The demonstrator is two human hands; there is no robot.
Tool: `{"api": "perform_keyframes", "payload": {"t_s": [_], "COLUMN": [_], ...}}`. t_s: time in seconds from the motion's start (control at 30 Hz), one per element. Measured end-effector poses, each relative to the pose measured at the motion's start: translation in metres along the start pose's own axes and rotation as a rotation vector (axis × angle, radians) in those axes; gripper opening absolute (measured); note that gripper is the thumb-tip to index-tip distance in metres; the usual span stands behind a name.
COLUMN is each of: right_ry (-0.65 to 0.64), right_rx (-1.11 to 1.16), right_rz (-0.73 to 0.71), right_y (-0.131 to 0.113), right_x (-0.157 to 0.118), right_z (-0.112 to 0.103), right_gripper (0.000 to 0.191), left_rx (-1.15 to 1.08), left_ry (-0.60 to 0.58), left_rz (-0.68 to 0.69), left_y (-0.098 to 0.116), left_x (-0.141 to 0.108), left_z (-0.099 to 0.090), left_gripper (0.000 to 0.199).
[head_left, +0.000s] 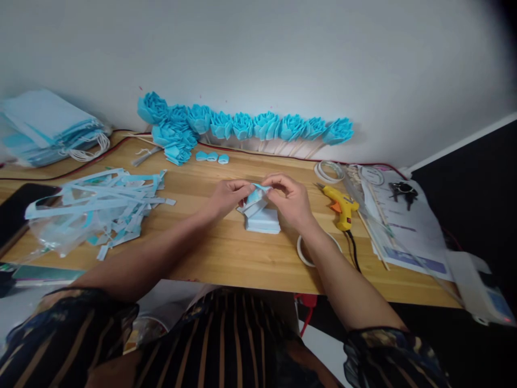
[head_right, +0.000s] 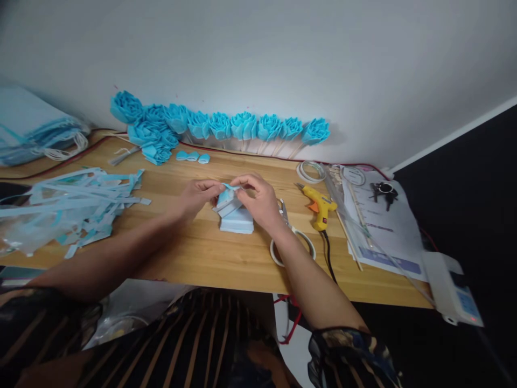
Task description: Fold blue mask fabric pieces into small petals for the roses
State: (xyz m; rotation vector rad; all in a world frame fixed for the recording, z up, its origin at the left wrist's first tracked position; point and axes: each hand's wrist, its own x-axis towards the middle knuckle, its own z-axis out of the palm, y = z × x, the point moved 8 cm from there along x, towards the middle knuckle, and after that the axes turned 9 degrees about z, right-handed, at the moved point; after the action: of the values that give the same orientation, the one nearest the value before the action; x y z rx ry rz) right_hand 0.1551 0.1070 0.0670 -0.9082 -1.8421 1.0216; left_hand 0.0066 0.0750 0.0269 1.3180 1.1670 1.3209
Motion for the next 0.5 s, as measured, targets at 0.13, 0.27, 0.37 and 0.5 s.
{"api": "perform_keyframes", "payload": {"t_s": [0.13,0.27,0.37,0.5], "right_ry": [-0.009,-0.012,-0.013,-0.013], "right_rx": [-0.042,-0.053,-0.050,-0.048], "right_rz": [-0.042,-0.028,-0.006,0.012], "right_y": [-0.0018,0.0000,0.0021,0.0038], "right_x": [-0.0005,-0.0002,0.0000,0.0004], "right_z": [0.0019,0.0024,0.0022,0.0023], "right_gripper": [0.019,0.018,0.017,0.016], "left_rx": [-0.039,-0.059,-0.075,-0.097], "left_ry": [0.037,0.033,0.020,0.016], "left_rz": [-0.024,-0.024,-0.006,-0.012], "left_y": [-0.0029,-0.0045,-0.0030,-0.0007], "left_x": [0.0008,0.0014,0.0015,0.0005], "left_z": [-0.0020,-0.0014,0.0000,0.0007], "left_gripper": [0.027,0.029,0.033,0.037]}}
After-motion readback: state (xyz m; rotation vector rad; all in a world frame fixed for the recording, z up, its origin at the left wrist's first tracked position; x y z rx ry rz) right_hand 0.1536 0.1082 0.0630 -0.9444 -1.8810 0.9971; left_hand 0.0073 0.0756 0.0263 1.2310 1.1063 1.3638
